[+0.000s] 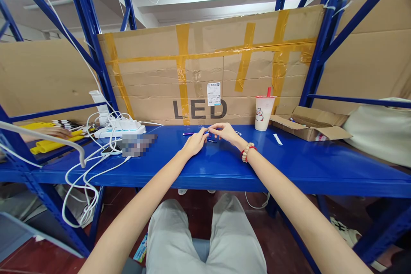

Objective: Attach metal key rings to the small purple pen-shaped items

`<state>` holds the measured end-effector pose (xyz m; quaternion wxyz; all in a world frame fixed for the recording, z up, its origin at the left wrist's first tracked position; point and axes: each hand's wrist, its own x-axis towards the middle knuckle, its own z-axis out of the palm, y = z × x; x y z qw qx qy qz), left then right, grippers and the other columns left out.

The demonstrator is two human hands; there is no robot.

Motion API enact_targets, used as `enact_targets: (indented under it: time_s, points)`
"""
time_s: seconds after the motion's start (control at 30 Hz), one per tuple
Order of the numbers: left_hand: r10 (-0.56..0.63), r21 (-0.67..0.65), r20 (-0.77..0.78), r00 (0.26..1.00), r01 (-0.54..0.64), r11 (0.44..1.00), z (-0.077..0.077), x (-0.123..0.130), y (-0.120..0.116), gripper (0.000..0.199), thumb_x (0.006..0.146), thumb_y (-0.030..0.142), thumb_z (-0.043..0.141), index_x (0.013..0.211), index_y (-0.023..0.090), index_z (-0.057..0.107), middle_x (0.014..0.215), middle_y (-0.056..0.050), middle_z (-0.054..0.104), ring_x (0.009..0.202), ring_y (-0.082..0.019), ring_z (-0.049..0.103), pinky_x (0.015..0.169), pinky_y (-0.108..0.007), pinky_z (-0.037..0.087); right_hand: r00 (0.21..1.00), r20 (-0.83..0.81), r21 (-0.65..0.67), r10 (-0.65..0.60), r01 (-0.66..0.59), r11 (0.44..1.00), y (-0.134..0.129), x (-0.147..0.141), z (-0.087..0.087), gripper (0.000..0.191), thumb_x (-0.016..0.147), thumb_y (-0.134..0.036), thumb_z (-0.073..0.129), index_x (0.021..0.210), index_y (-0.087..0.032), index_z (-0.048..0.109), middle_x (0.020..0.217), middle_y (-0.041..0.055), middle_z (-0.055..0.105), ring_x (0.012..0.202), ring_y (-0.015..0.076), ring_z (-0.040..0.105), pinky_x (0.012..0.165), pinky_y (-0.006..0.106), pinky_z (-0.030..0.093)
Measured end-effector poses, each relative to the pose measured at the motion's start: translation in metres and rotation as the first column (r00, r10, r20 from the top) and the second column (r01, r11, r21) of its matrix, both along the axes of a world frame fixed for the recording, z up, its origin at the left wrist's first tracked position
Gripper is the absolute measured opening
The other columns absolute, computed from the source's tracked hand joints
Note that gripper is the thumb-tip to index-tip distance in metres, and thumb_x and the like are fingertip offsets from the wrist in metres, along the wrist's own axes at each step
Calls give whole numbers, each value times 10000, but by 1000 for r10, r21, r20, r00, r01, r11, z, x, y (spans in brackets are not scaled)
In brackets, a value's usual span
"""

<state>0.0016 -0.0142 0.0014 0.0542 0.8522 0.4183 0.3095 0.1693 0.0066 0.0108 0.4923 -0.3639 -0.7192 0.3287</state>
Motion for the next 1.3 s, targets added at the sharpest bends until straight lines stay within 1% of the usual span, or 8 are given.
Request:
enact_targets:
  time_s: [0.33, 0.57, 0.73, 0.9, 1.13, 1.3]
  points:
    - [-6, -5, -21, 1000, 6, 1000, 1, 1, -2, 272, 904, 306, 264, 1117, 238, 419, 774, -2, 625, 763, -170, 610, 760, -284, 442, 1000, -21, -16, 7, -7, 1000, 4, 1, -2, 342, 619, -420, 674, 787, -122, 678, 594, 5, 598, 469, 60, 460, 407, 174, 353]
    - [-17, 16, 72, 997, 16, 1000, 1, 2, -1, 244, 893, 324, 298, 1083, 232, 419, 740, 1, 610, 756, -172, 610, 759, -287, 442, 989, -120, -20, -90, 88, 996, 3, 2, 3, 363, 608, -446, 669, 772, -123, 660, 652, 18, 609, 483, 59, 455, 403, 171, 342]
    - [0, 19, 82, 997, -2, 1000, 3, 2, -4, 240, 889, 337, 318, 1085, 226, 401, 779, -7, 614, 786, -177, 608, 775, -303, 443, 997, -60, -9, -54, 54, 999, -1, 2, 6, 368, 598, -456, 666, 756, -123, 656, 601, 7, 585, 471, 64, 442, 406, 183, 333]
    - [15, 20, 92, 996, -17, 1000, 2, 3, -4, 226, 886, 330, 323, 1082, 233, 385, 824, -10, 626, 826, -182, 610, 780, -313, 446, 999, -40, -18, -7, 7, 1000, -6, 0, 8, 351, 586, -436, 682, 735, -120, 653, 559, -8, 554, 476, 63, 439, 408, 181, 316]
    - [11, 55, 124, 992, -18, 998, 3, 3, -5, 229, 889, 290, 319, 1106, 229, 358, 903, -34, 641, 883, -193, 619, 764, -314, 458, 999, -37, -91, 6, -9, 996, -3, 1, 5, 397, 582, -478, 683, 760, -124, 659, 576, -8, 549, 494, 63, 444, 429, 180, 326]
    - [-19, 80, 121, 992, 9, 997, 2, 1, -6, 220, 883, 276, 339, 1095, 229, 380, 1001, -53, 632, 956, -198, 605, 805, -321, 457, 999, 34, -163, 3, 3, 987, -4, 3, 6, 417, 577, -517, 686, 751, -138, 662, 610, -1, 550, 523, 65, 447, 431, 173, 305]
